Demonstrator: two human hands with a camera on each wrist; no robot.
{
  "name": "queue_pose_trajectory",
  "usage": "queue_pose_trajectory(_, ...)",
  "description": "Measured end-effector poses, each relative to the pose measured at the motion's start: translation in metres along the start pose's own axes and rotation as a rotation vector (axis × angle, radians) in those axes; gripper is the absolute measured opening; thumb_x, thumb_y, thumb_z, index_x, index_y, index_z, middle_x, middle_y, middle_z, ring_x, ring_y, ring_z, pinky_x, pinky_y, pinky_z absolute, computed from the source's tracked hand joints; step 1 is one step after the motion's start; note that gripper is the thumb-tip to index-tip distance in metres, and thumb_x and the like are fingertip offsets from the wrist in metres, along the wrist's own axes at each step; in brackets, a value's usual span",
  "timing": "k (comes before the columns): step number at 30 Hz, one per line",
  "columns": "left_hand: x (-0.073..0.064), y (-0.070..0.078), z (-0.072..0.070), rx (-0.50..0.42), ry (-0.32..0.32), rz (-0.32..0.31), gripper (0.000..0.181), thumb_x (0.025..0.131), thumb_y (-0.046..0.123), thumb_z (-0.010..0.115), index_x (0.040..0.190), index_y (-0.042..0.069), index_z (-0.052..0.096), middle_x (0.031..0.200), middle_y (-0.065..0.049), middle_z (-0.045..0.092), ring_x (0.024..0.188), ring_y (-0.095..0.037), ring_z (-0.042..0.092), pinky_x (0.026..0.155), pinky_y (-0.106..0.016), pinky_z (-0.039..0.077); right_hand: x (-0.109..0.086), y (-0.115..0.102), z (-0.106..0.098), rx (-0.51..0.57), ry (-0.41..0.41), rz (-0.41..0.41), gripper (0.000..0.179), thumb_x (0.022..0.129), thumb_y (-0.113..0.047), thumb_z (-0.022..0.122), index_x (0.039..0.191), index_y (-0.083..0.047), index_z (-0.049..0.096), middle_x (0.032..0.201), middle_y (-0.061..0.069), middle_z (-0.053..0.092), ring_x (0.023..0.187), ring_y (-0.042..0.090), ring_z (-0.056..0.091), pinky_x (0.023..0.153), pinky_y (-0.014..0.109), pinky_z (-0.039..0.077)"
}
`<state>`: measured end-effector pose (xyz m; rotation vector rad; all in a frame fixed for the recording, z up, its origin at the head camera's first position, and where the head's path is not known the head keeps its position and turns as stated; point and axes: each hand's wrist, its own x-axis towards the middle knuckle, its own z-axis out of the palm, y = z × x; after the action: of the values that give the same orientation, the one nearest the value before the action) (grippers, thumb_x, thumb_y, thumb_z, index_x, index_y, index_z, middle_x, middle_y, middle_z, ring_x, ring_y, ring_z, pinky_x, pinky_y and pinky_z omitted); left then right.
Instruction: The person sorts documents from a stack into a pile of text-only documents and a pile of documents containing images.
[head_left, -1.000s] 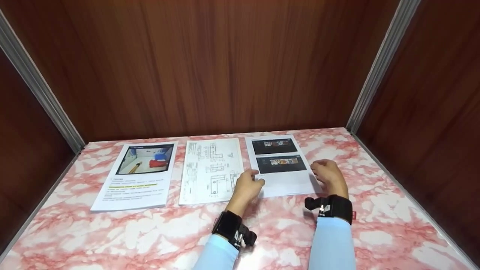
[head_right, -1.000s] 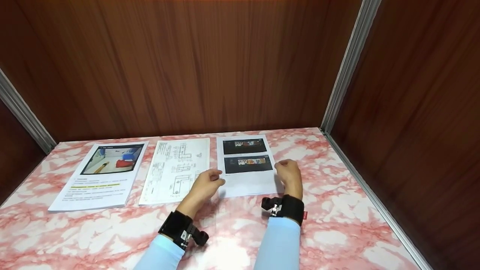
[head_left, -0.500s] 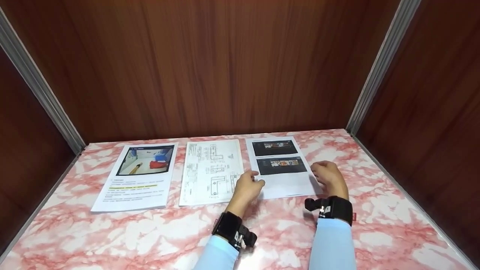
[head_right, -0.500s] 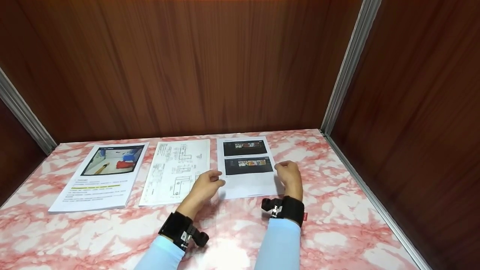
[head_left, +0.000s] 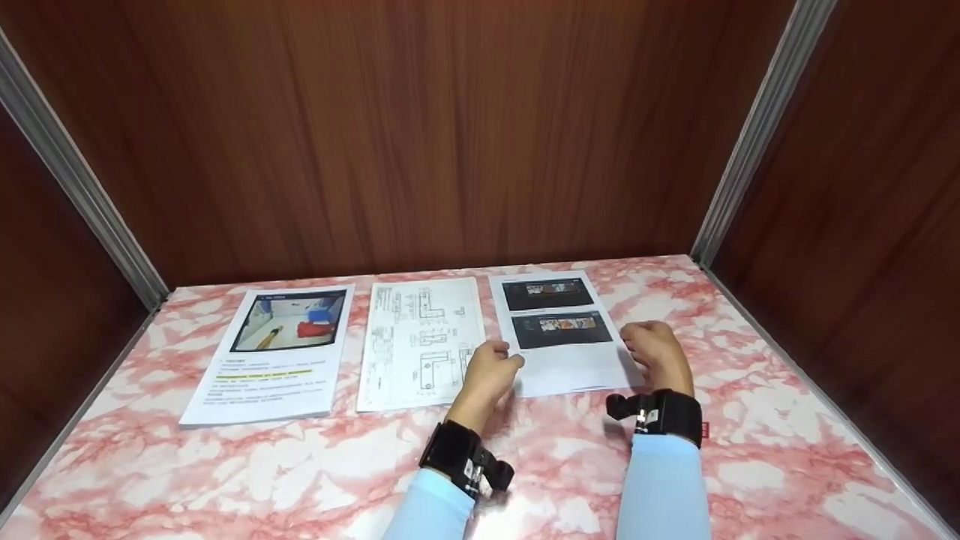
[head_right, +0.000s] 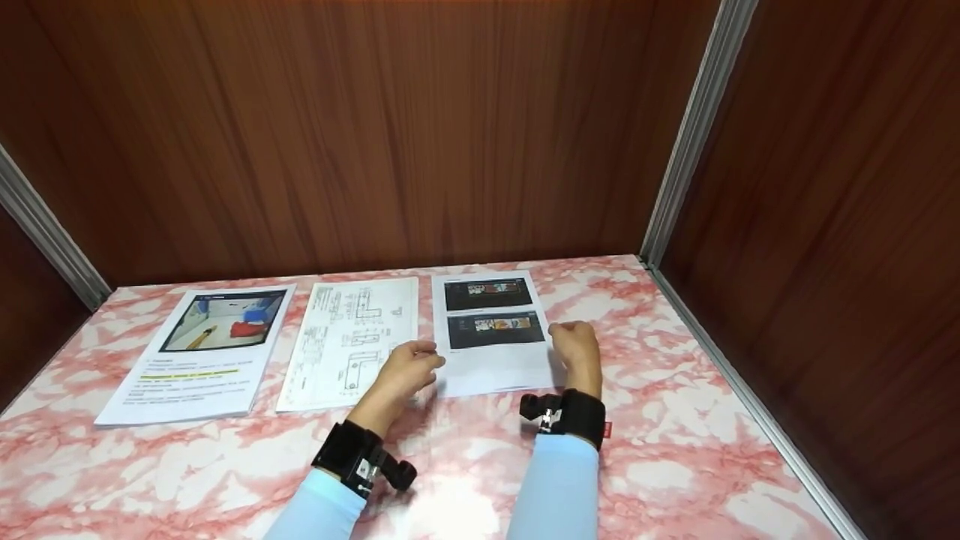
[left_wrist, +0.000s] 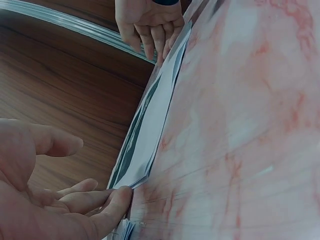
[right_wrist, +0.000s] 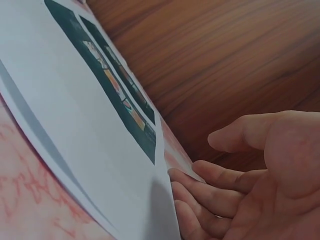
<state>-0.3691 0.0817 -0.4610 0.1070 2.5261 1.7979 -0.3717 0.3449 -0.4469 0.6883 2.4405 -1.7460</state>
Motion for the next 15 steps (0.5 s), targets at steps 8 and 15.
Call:
queue_pose_trajectory(8, -0.0014, 0.0025, 0.0009, 0.010, -0.009, -0.017, 0.043, 0.076, 0.017, 0.061, 0.115, -0.003, 0.058, 0.111, -0.020, 0.063, 0.104, -0.027, 0.058, 0.093, -0.037, 0.046, -0.0024, -0.0004, 0.0002, 0.083, -0.005, 0.036, 0.056, 0.086, -0.022, 0.047, 0.139, -0.006, 0.036, 0.132, 0.015, 0.046, 0.114, 0.027, 0.048, 0.092, 0.036, 0.045)
queue_pose_trajectory(15, -0.0036, 0.0056, 0.0018, 0.049, -0.023, 0.000, 0.043, 0.076, 0.019, 0.061, 0.114, -0.002, 0.059, 0.109, -0.019, 0.064, 0.103, -0.027, 0.059, 0.091, -0.038, 0.046, -0.0035, -0.0001, -0.0028, 0.067, 0.002, 0.041, 0.052, 0.088, -0.024, 0.046, 0.137, -0.006, 0.038, 0.132, 0.015, 0.045, 0.115, 0.026, 0.045, 0.092, 0.034, 0.042)
